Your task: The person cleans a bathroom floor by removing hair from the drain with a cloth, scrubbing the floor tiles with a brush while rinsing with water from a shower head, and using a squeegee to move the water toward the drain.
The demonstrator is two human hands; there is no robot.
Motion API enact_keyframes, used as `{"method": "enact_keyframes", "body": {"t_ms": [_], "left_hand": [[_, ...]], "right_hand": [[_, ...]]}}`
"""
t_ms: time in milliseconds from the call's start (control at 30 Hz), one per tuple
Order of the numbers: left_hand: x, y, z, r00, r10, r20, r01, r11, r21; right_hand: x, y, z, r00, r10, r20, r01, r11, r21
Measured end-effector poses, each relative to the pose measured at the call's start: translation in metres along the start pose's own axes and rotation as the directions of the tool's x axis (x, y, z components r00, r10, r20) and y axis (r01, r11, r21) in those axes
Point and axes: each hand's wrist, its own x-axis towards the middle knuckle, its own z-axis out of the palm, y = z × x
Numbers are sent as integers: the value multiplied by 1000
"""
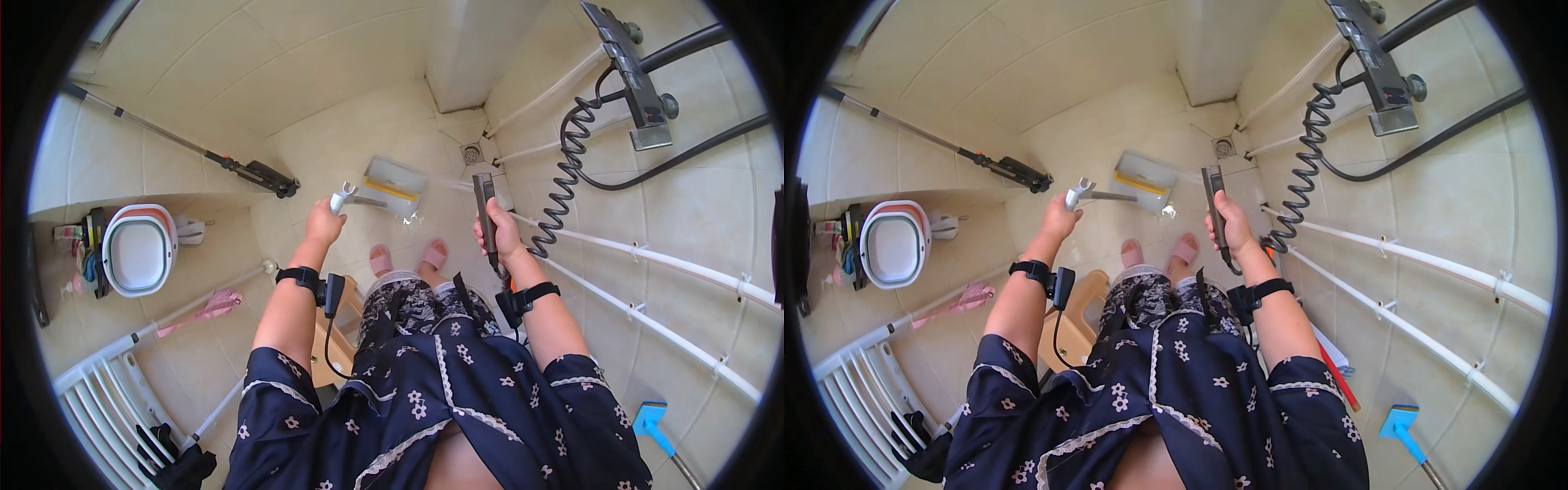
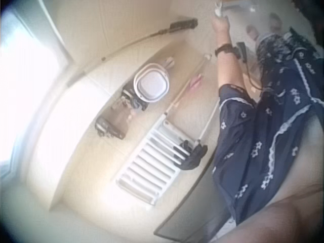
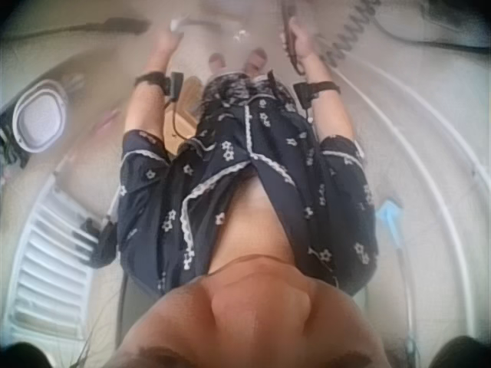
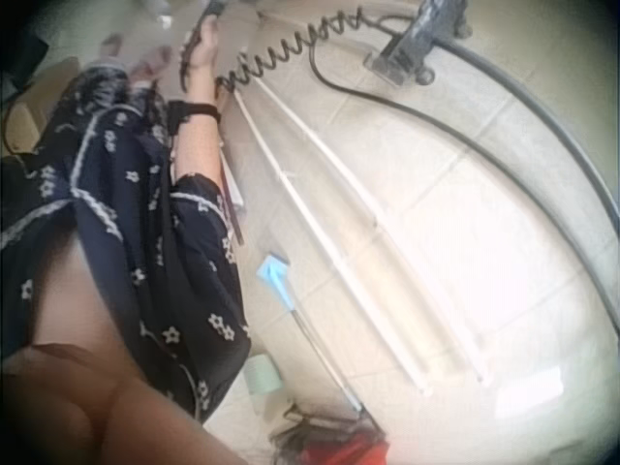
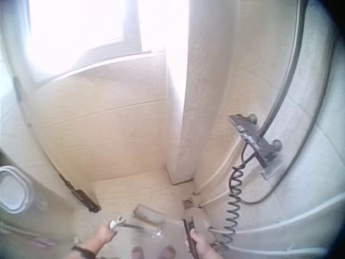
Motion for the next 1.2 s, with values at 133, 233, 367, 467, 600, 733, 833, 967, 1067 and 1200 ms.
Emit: {"method": "enact_keyframes", "body": {"t_ms": [133,233,367,467,600,733,833,967,1067,1200], "left_hand": [[-13,-4,12,993,56,-102,-61,997,-42],[-21,4,19,983,46,-180,-57,997,-56],[-24,-19,25,933,145,-328,-236,938,-256],[-23,-23,-1,982,-175,65,177,760,-626],[-37,-59,-17,912,-334,237,367,412,-834],[-55,-95,-2,822,-386,419,491,107,-864],[-58,-117,23,737,-362,570,552,-163,-818],[-60,-136,50,637,-303,709,565,-442,-697],[-59,-155,70,578,-306,756,538,-553,-636],[-66,-190,100,424,-453,784,455,-643,-617]], "right_hand": [[1,2,18,996,28,90,-21,997,-77],[7,-1,15,999,-32,-22,30,997,-74],[-2,-10,7,1000,-9,3,9,986,-165],[-2,-7,-27,995,10,-103,-22,992,-122],[-16,-16,-50,982,-23,-187,17,999,-37],[-22,-21,-61,974,-44,-220,38,999,-35],[-24,-26,-55,960,-122,-251,126,992,1],[-23,-29,-47,964,-109,-242,121,992,37],[-19,-27,-37,961,-150,-234,151,988,-12],[-10,-27,-20,968,-124,-220,141,988,60]]}}
